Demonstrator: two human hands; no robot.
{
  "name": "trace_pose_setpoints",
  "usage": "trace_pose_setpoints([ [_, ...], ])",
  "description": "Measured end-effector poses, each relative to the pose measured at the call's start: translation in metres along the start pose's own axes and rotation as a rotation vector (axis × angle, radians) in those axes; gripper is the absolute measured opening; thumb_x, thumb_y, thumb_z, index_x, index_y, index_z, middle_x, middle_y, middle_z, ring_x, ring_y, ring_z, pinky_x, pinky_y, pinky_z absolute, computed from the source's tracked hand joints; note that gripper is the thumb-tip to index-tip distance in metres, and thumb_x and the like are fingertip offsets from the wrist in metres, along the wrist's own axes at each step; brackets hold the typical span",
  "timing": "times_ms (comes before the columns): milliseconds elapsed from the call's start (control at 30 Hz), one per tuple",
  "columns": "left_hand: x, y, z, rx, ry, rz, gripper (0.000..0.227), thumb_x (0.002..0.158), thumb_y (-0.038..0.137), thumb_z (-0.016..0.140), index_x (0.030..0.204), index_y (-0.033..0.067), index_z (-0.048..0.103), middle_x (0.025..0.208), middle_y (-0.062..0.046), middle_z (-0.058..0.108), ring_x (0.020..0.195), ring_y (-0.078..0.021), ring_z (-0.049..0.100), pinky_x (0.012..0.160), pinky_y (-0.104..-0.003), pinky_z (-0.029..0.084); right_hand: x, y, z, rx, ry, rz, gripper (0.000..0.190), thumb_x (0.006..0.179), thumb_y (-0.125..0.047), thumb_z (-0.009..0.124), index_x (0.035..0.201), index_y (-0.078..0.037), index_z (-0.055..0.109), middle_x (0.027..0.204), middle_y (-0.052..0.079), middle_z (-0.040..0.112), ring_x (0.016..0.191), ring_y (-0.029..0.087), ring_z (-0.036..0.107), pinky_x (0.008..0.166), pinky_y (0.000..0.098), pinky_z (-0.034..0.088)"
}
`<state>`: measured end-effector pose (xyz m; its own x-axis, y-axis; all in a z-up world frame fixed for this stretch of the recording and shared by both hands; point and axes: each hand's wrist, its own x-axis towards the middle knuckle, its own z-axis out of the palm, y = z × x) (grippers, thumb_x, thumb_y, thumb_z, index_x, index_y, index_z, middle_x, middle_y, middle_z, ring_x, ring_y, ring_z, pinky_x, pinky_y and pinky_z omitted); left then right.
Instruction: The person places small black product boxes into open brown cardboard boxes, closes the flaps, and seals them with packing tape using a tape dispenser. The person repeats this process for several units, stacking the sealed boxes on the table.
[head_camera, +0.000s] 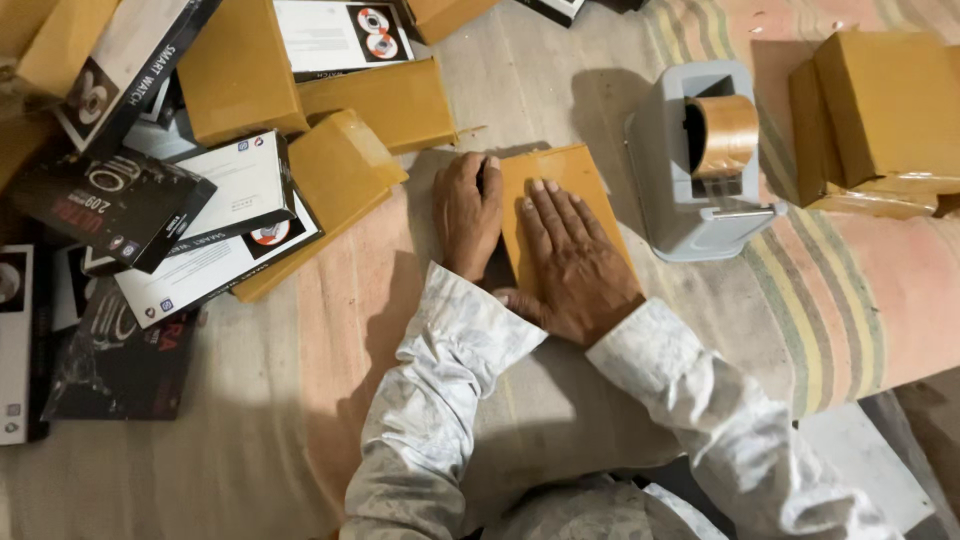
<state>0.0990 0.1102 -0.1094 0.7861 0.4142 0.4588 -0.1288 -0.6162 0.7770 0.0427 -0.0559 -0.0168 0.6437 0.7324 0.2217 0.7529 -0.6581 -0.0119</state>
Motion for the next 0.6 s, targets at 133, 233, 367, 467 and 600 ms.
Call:
trace_pose_setpoints([
  [133, 0.008, 0.005, -0.005, 0.003, -0.061, 0.059, 0.038, 0.095, 0.039, 0.067, 0.097, 0.0016, 0.063, 0.100, -0.020, 0.069, 0.098, -0.0405, 0.062, 0.087, -0.049, 0.048, -0.026, -0.016, -0.012, 0.016, 0.034, 0.045, 0.093, 0.091, -0.061, 0.051, 0.147, 0.012, 0.037, 0.158, 0.030, 0.033, 0.151, 0.038, 0.026, 0.124, 0.0461, 0.016],
  [233, -0.001, 0.010, -0.027, -0.023, -0.139, 0.014, 0.044, 0.094, 0.042, 0.069, 0.094, -0.0010, 0.060, 0.097, -0.023, 0.067, 0.095, -0.0419, 0.062, 0.084, -0.049, 0.048, -0.042, -0.023, -0.015, 0.029, -0.032, 0.082, 0.083, 0.093, -0.050, 0.053, 0.153, 0.004, 0.035, 0.161, 0.023, 0.033, 0.151, 0.035, 0.026, 0.125, 0.0468, 0.015],
  [367, -0.050, 0.031, -0.075, 0.148, -0.113, -0.071, 0.040, 0.096, 0.040, 0.067, 0.090, 0.0012, 0.060, 0.089, -0.023, 0.064, 0.084, -0.0409, 0.062, 0.074, -0.050, 0.048, -0.067, -0.022, -0.023, -0.105, 0.003, 0.043, 0.076, 0.096, -0.050, 0.047, 0.157, -0.007, 0.034, 0.163, 0.013, 0.034, 0.154, 0.030, 0.025, 0.125, 0.0512, 0.012],
  [467, -0.102, 0.060, -0.101, 0.167, -0.119, -0.226, 0.038, 0.095, 0.036, 0.066, 0.080, 0.0034, 0.055, 0.078, -0.017, 0.060, 0.070, -0.0345, 0.061, 0.068, -0.047, 0.050, -0.080, -0.017, -0.026, -0.050, 0.098, 0.043, 0.077, 0.098, -0.055, 0.042, 0.157, -0.007, 0.035, 0.163, 0.013, 0.035, 0.154, 0.033, 0.025, 0.125, 0.0544, 0.011],
  [600, -0.138, 0.095, -0.120, 0.167, -0.119, -0.192, 0.033, 0.095, 0.031, 0.068, 0.080, 0.0047, 0.054, 0.079, -0.013, 0.060, 0.077, -0.0329, 0.062, 0.072, -0.047, 0.049, -0.079, -0.019, -0.013, -0.020, 0.077, 0.210, 0.073, 0.103, -0.054, 0.038, 0.158, -0.006, 0.036, 0.163, 0.019, 0.035, 0.154, 0.037, 0.024, 0.124, 0.0580, 0.010],
])
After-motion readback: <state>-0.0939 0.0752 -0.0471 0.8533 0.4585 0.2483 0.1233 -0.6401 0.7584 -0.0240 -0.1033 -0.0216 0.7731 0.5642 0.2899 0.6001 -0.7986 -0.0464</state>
